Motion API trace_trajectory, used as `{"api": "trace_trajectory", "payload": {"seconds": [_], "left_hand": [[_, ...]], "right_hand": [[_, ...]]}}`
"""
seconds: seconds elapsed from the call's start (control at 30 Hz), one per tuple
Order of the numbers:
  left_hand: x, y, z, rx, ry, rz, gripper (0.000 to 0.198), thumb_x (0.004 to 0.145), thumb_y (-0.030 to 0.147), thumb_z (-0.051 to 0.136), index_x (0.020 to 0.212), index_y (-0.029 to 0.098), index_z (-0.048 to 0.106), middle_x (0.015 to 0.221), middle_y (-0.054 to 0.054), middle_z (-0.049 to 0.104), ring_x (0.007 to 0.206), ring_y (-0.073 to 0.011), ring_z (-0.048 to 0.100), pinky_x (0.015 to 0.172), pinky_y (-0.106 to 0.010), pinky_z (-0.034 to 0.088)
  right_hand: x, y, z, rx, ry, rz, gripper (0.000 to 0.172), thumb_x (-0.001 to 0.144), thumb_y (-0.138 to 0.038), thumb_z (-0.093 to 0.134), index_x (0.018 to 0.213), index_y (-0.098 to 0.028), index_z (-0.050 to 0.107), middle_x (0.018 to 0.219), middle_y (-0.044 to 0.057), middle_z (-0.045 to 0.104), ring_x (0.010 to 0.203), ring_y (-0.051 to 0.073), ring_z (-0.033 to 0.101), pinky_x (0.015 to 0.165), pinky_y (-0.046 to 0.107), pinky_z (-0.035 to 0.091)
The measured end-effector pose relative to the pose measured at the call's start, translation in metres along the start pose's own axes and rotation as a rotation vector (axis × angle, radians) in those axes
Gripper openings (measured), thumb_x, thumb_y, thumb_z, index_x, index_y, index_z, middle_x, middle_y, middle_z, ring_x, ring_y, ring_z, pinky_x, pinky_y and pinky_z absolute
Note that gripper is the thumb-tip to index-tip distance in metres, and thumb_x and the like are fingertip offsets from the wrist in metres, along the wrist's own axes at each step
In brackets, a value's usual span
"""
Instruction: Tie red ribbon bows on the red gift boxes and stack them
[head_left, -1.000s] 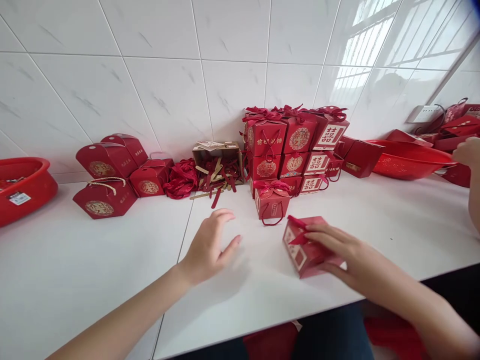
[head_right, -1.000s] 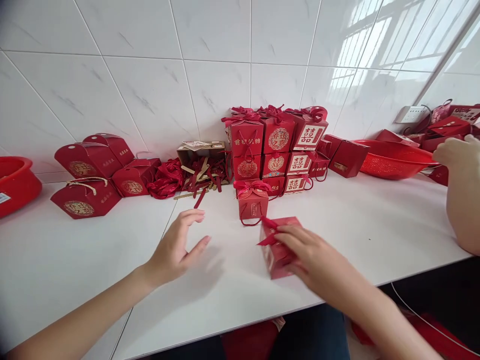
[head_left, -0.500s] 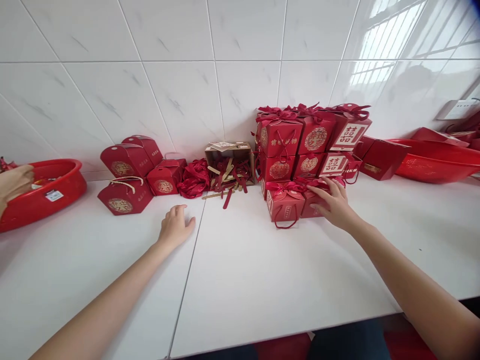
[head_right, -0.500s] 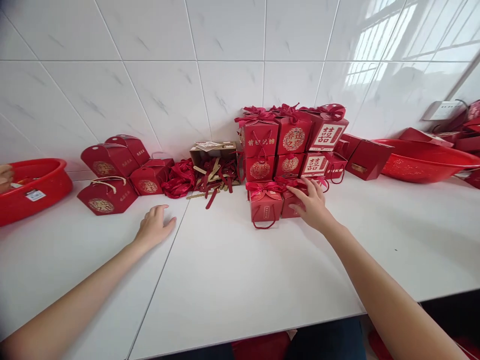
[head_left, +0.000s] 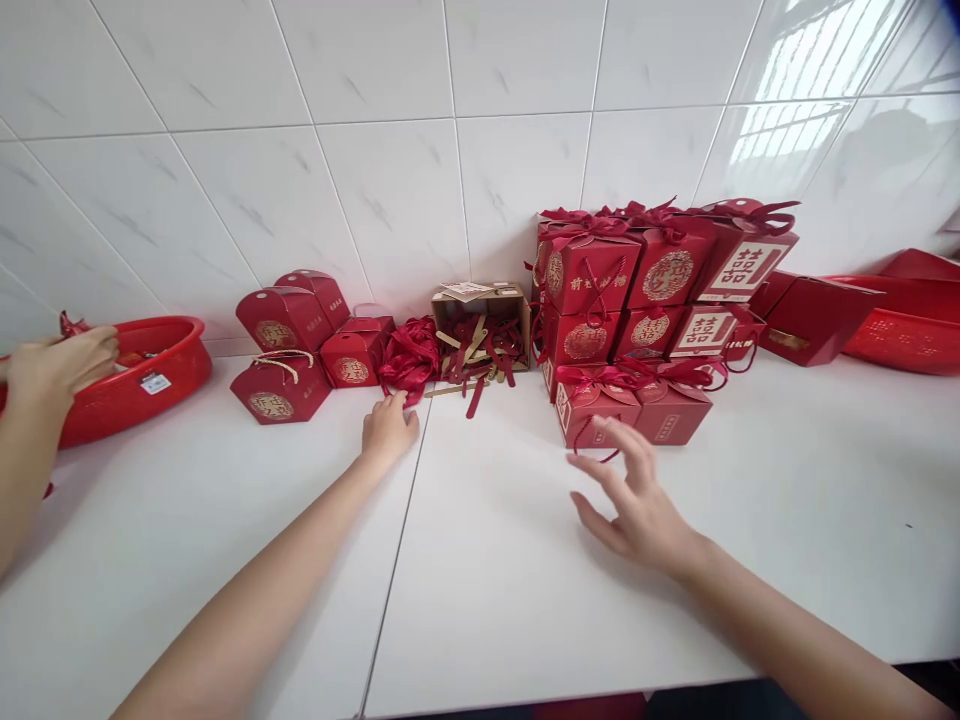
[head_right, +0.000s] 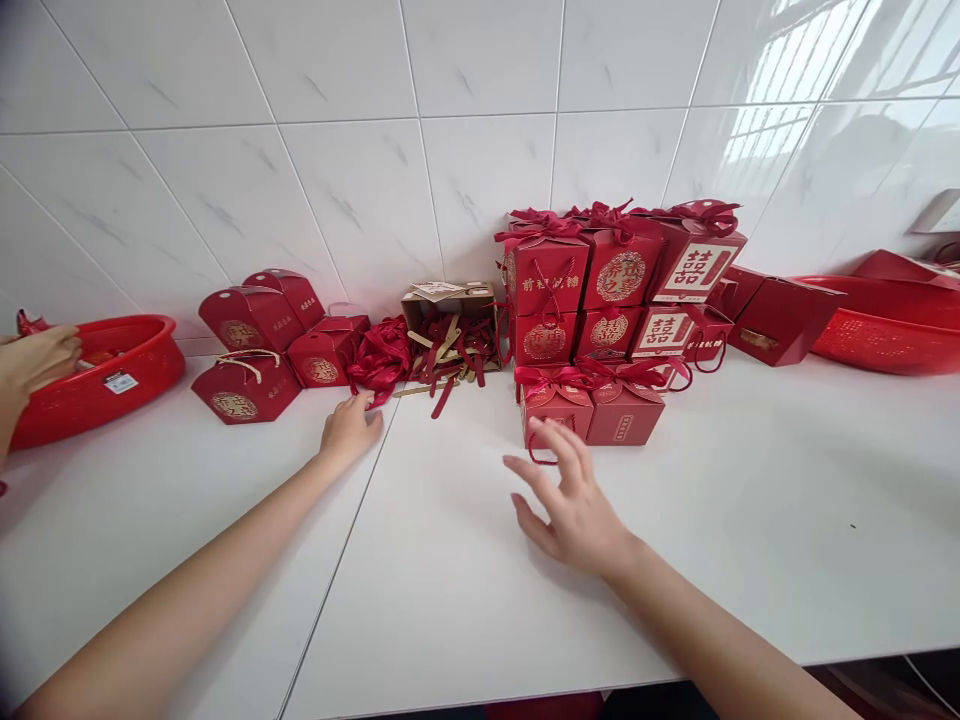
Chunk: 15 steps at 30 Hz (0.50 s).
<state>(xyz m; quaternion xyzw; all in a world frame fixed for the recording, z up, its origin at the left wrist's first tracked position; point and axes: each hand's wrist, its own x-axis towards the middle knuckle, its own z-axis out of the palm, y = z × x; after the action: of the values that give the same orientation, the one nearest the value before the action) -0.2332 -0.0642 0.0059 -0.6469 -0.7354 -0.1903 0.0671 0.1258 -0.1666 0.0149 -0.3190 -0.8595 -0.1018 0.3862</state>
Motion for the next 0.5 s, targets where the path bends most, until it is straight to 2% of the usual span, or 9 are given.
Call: {"api": "trace_trajectory", "payload": {"seconds": [0.1,0.17,0.23,0.3,0.4,0.5], "left_hand": [[-0.022,0.0,-0.009,-0.072,0.047,0.083,0.019,0.087,0.016,0.05,0.105,0.016,0.057,0.091,-0.009,0.065,0.099,-0.0269,0.058,0.083,-0.041,0.049],[-0.042,0.008,-0.017,-0.133,0.089,0.169,0.015,0.085,0.013,0.048,0.098,0.017,0.055,0.088,-0.008,0.065,0.097,-0.0275,0.058,0.084,-0.043,0.048],[-0.065,0.024,-0.028,-0.202,0.129,0.277,0.012,0.087,0.016,0.046,0.097,0.018,0.052,0.092,-0.008,0.065,0.096,-0.0259,0.058,0.088,-0.045,0.046],[-0.09,0.047,-0.04,-0.275,0.141,0.398,0.013,0.09,0.02,0.044,0.1,0.019,0.051,0.094,-0.007,0.065,0.093,-0.022,0.06,0.088,-0.04,0.048],[-0.125,0.086,-0.055,-0.389,0.12,0.597,0.016,0.092,0.019,0.045,0.108,0.022,0.048,0.095,-0.004,0.065,0.087,-0.0162,0.063,0.078,-0.029,0.052],[-0.144,0.114,-0.064,-0.531,0.092,0.833,0.026,0.091,0.009,0.045,0.114,0.022,0.045,0.094,-0.003,0.066,0.085,-0.0152,0.064,0.076,-0.028,0.052]], "right_hand": [[-0.009,-0.001,0.007,0.162,-0.214,0.006,0.038,0.088,-0.018,0.052,0.126,-0.022,0.049,0.145,0.017,0.026,0.133,0.034,0.031,0.1,0.053,0.041],[-0.012,-0.001,0.006,0.303,-0.289,0.088,0.029,0.09,-0.021,0.05,0.119,-0.022,0.056,0.141,0.016,0.035,0.131,0.032,0.035,0.1,0.051,0.041],[-0.01,-0.005,0.004,0.523,-0.333,0.266,0.021,0.093,-0.028,0.048,0.104,-0.02,0.064,0.128,0.015,0.05,0.118,0.029,0.048,0.095,0.046,0.045],[-0.005,-0.016,0.003,0.802,-0.4,0.508,0.029,0.094,-0.039,0.046,0.09,-0.018,0.066,0.105,0.013,0.062,0.096,0.023,0.06,0.083,0.038,0.051],[0.004,-0.04,0.004,1.126,-0.491,0.795,0.042,0.089,-0.054,0.049,0.087,-0.016,0.068,0.081,0.007,0.065,0.071,0.018,0.061,0.068,0.032,0.05],[0.008,-0.056,0.009,1.307,-0.393,0.921,0.038,0.081,-0.054,0.062,0.089,-0.017,0.069,0.08,0.004,0.064,0.068,0.014,0.058,0.064,0.028,0.047]]}}
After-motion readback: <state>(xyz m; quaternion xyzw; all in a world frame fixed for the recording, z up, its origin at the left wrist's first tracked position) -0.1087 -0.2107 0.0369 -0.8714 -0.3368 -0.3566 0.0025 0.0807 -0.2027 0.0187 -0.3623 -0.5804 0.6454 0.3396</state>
